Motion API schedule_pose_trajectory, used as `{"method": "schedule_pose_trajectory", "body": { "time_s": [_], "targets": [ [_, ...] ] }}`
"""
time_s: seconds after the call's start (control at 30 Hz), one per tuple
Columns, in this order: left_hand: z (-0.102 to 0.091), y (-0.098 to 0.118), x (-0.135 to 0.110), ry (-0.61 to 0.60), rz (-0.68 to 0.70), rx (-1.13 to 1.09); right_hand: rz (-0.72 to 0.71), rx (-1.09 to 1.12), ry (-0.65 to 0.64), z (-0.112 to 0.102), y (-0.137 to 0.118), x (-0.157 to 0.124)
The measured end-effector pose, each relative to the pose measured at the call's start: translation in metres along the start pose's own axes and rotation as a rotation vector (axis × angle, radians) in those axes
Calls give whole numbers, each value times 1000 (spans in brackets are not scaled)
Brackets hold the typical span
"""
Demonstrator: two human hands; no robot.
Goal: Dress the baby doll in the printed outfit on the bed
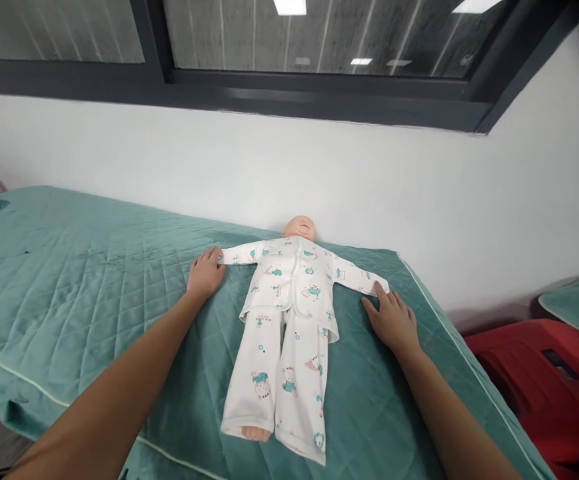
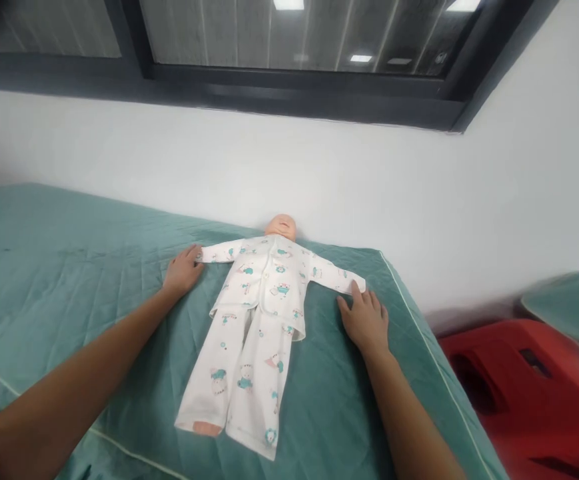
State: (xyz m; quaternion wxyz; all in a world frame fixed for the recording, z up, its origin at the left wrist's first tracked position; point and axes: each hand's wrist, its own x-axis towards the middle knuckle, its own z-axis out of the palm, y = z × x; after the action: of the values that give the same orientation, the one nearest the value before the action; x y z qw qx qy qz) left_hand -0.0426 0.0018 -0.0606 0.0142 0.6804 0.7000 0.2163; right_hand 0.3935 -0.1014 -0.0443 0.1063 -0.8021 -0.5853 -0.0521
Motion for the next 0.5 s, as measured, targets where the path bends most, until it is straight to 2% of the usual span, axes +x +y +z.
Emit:
{"method": "schedule_pose_trajectory", "body": {
  "time_s": [0.2, 0.37, 0.5],
  "targets": [
    [4, -6, 3, 24, 1, 35, 49, -20, -14, 1, 1, 0],
    [5, -6, -3, 70, -103, 52, 76, -20, -11, -2, -4, -4],
    [3, -4, -10, 62, -139, 63, 96, -16, -13, -2, -8, -8]
  ]
}}
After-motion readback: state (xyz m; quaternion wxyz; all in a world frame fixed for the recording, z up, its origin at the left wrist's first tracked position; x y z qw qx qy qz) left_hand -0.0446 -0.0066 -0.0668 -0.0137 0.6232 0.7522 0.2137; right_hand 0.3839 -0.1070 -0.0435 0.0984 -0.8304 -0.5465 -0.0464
